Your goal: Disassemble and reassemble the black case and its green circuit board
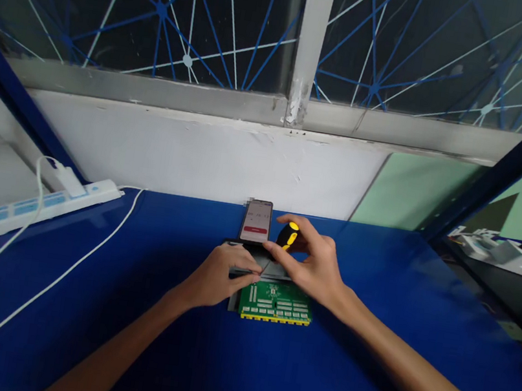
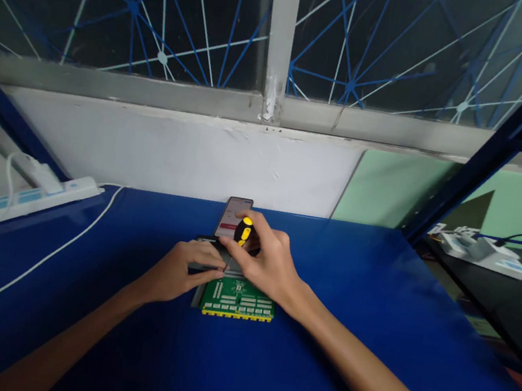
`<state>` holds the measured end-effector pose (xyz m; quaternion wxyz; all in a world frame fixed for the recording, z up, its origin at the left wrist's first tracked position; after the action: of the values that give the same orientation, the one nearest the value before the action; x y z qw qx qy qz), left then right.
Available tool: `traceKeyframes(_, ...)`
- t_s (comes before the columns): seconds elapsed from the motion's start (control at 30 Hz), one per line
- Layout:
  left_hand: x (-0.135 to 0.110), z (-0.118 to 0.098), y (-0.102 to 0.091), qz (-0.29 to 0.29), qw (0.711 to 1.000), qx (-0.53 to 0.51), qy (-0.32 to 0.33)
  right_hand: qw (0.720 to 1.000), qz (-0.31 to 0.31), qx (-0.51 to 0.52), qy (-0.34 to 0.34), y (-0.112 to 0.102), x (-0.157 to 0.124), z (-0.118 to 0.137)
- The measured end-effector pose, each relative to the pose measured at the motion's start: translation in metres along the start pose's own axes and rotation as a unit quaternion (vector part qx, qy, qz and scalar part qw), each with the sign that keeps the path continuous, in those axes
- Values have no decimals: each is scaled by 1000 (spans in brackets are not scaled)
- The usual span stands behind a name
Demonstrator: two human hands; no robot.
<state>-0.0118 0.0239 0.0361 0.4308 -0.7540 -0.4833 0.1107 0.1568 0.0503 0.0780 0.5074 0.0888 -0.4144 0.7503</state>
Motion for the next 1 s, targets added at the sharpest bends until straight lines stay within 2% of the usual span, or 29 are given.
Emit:
traceKeyframes(0.3, 0, 4, 1, 15, 999, 36, 10, 998, 45, -32, -31, 10, 2, 1)
traceKeyframes(0.43, 0, 5, 2, 6, 999, 36, 11, 993, 92, -50, -45, 12, 7, 6)
traceKeyframes(0.6, 0, 2, 2, 6, 999, 37, 20, 975, 157, -143, -65, 9, 21, 20)
traceKeyframes(0.83, -1, -2, 0, 17, 997, 78, 16, 948, 303, -66, -76, -3, 26, 30)
traceKeyframes(0.93, 0, -2, 0, 31, 997, 75, 19, 947, 307, -67, -70, -5, 24, 27)
traceKeyframes(1.0, 0, -1, 0, 18, 997, 71, 14, 950, 298, -70, -69, -5, 24, 26)
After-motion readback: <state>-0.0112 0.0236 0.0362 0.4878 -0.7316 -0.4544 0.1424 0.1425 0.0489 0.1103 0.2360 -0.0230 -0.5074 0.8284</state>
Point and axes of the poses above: each hand's wrist, its own x-axis towards the middle knuckle, its own y-axis out of the palm, z = x × y, the point moved 4 cm from there along x, towards the middle knuckle, and after that the axes turned 8 degrees about z, right-handed, at the moved point
